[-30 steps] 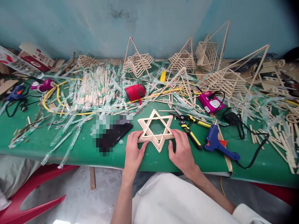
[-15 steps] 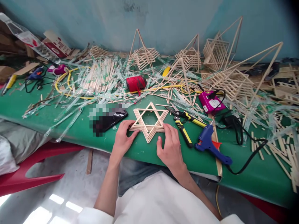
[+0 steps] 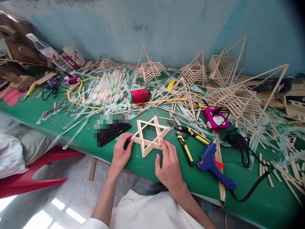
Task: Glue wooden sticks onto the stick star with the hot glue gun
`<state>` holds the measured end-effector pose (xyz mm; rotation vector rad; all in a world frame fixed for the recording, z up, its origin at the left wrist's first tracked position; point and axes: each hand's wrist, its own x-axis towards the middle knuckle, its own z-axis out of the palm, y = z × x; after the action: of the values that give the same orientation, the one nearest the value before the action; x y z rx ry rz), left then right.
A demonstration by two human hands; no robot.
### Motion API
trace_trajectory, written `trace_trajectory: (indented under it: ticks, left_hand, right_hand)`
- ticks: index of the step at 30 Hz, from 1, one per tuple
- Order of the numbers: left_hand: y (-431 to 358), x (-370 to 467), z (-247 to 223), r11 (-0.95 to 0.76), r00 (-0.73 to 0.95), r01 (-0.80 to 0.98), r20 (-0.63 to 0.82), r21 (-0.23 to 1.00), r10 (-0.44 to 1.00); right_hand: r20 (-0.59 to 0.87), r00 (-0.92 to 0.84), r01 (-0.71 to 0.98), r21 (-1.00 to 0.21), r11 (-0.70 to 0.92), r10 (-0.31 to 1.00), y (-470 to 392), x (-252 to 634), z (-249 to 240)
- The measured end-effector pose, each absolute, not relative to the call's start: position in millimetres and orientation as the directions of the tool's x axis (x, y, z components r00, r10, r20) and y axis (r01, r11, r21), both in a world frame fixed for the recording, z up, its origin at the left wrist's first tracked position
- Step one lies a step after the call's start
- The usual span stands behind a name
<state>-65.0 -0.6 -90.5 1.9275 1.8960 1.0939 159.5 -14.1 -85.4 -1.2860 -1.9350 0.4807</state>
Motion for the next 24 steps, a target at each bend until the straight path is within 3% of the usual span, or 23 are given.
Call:
trace_trajectory:
  ticks: [10, 14, 18, 21, 24]
  left_hand:
    - [10, -63, -87, -0.214, -0.01, 0.798, 0.368, 0.563, 0.93]
    - [26, -81, -71, -0.301, 0.116, 0.777, 0.344, 0.553, 0.932]
    - [64, -86, -45, -0.306, 0.13, 0.753, 0.324, 0.582, 0.937]
    - [110, -73, -26, -0.25, 0.263, 0.782, 0.062, 0.57, 0.963]
    - [154, -67, -11, -0.245, 0.331, 0.818, -0.079, 0.52, 0.94]
  right_hand:
    - [0.419, -0.187, 0.586, -0.679, 0.443, 0.888, -16, 164, -80]
    - [0.464, -0.264, 0.542, -0.654, 0.528, 0.846, -16, 162, -82]
    - [0.503, -0.359, 0.508, -0.602, 0.617, 0.786, -15, 160, -81]
    - [0.525, -0.394, 0.489, -0.575, 0.656, 0.754, -13, 161, -78]
    - [0.547, -0.402, 0.469, -0.567, 0.678, 0.735, -14, 164, -77]
